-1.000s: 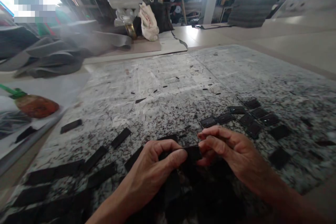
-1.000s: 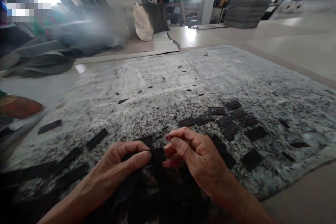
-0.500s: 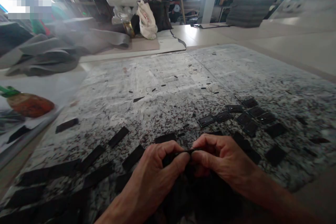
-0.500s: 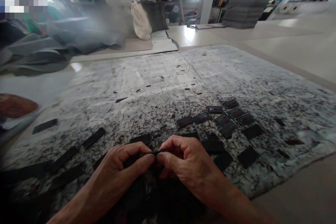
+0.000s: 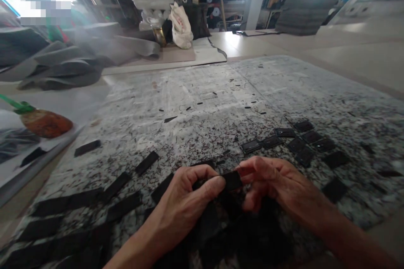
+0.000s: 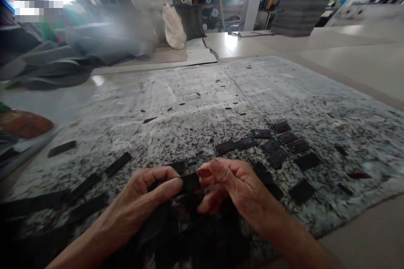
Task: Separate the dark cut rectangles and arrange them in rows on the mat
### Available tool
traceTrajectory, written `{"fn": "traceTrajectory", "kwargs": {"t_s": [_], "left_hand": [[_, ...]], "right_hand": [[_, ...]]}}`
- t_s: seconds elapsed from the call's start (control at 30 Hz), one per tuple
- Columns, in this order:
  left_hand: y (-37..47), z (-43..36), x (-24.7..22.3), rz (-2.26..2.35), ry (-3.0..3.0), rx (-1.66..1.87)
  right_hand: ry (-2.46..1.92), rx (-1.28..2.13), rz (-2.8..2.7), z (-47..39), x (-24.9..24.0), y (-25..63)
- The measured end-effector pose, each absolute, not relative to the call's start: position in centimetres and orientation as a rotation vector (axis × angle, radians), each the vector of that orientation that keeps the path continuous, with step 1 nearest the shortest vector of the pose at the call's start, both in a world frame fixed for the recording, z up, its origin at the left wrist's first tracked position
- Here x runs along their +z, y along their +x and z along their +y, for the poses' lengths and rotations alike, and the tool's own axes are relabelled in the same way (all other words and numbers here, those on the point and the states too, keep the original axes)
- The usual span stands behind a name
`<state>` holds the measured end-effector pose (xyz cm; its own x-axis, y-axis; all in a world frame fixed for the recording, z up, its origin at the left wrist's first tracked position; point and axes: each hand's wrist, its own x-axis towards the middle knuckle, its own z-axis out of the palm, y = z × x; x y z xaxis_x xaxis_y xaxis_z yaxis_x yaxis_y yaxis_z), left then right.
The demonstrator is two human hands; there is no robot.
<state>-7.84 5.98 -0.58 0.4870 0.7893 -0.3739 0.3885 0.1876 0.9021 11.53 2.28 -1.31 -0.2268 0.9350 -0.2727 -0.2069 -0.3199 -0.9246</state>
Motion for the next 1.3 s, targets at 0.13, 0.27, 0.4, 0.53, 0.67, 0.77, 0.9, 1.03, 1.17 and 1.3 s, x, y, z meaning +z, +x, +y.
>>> {"fn": "traceTrajectory", "kwargs": {"t_s": [0.13,0.27,0.4,0.53,0.67,0.77,0.9,1.03,1.17,1.3], "left_hand": [[-7.6,5.7,-0.2,1.113,1.468,0.396],[-7.3,5.5,0.2,1.066,1.515,0.392],[-7.7,5.8,-0.1,0.993,1.283,0.391],[-8.1,6.0,-0.4,0.971,1.155,0.477],[-7.9,5.8,0.0,0.979,1.18,0.362],[-7.6,5.6,0.2,1.019,1.35,0.357],[-7.4,5.5,0.2,1.072,1.542,0.388],[-7.5,5.2,0.1,1.098,1.726,0.44],[-7.7,5.2,0.2,1.038,1.742,0.433],[-7.7,5.3,0.3,1.035,1.939,0.422]], "right_hand": [[-1.147,1.677,-1.004,2.3,-1.7,11.0],[-1.237,1.667,-1.011,2.3,-2.0,10.8],[-1.274,1.701,-0.897,2.7,-1.3,11.3],[-1.284,1.712,-0.864,2.9,-0.9,11.6],[-1.296,1.696,-0.911,2.6,-1.1,11.4],[-1.316,1.656,-0.974,2.4,-1.3,11.2],[-1.278,1.642,-1.017,2.1,-1.4,11.0],[-1.255,1.598,-1.076,1.9,-1.2,10.8],[-1.24,1.575,-1.085,1.6,-0.9,10.7],[-1.225,1.571,-1.148,1.4,-0.7,10.7]]}}
